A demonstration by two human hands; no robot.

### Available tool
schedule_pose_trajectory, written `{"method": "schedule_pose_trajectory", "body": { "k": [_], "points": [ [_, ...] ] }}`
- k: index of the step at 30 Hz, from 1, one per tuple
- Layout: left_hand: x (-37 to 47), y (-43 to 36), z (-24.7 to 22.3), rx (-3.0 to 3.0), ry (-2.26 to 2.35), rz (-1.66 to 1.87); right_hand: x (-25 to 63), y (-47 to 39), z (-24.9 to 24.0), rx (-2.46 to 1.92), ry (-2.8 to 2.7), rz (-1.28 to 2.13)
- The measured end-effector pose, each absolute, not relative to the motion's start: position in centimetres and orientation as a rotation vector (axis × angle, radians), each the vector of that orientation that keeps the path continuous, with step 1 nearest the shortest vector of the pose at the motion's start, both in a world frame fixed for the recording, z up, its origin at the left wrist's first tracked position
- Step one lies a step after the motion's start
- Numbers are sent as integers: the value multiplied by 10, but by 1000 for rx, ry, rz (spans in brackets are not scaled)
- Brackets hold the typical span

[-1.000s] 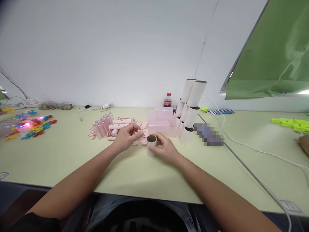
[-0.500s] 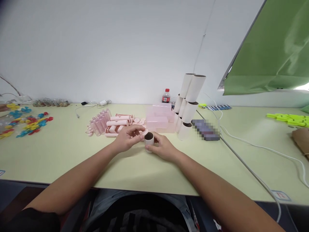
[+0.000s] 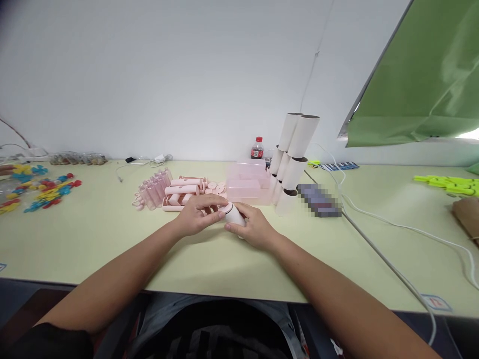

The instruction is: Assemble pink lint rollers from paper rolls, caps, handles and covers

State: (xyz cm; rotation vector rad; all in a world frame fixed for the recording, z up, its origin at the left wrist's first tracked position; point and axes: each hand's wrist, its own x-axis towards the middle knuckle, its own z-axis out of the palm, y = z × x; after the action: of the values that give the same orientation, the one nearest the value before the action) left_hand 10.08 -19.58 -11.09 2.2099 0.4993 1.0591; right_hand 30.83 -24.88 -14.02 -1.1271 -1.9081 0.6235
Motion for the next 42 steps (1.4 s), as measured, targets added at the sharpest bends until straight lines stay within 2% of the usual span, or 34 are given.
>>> {"method": "schedule_pose_trajectory", "body": {
  "k": [19, 25, 29, 34, 36, 40, 42],
  "points": [
    [101, -192, -121, 2332, 496, 972, 306, -250, -137, -1126, -1759, 761],
    [104, -203, -120, 2381, 477, 1271, 306, -249, -137, -1126, -1698, 741],
    [102, -205, -114, 2546, 349, 998, 305, -248, -135, -1103, -1709, 691],
    [95, -194, -109, 2444, 653, 1293, 306, -250, -132, -1192, -1680, 596],
    [96, -190, -109, 2484, 843, 1160, 309, -250, -132, -1209, -1660, 557],
    [105, -191, -119, 2694, 1097, 582, 313, -248, -133, -1235, -1646, 540],
    [109, -193, -125, 2744, 1180, 414, 314, -247, -134, -1244, -1643, 548]
  ]
}}
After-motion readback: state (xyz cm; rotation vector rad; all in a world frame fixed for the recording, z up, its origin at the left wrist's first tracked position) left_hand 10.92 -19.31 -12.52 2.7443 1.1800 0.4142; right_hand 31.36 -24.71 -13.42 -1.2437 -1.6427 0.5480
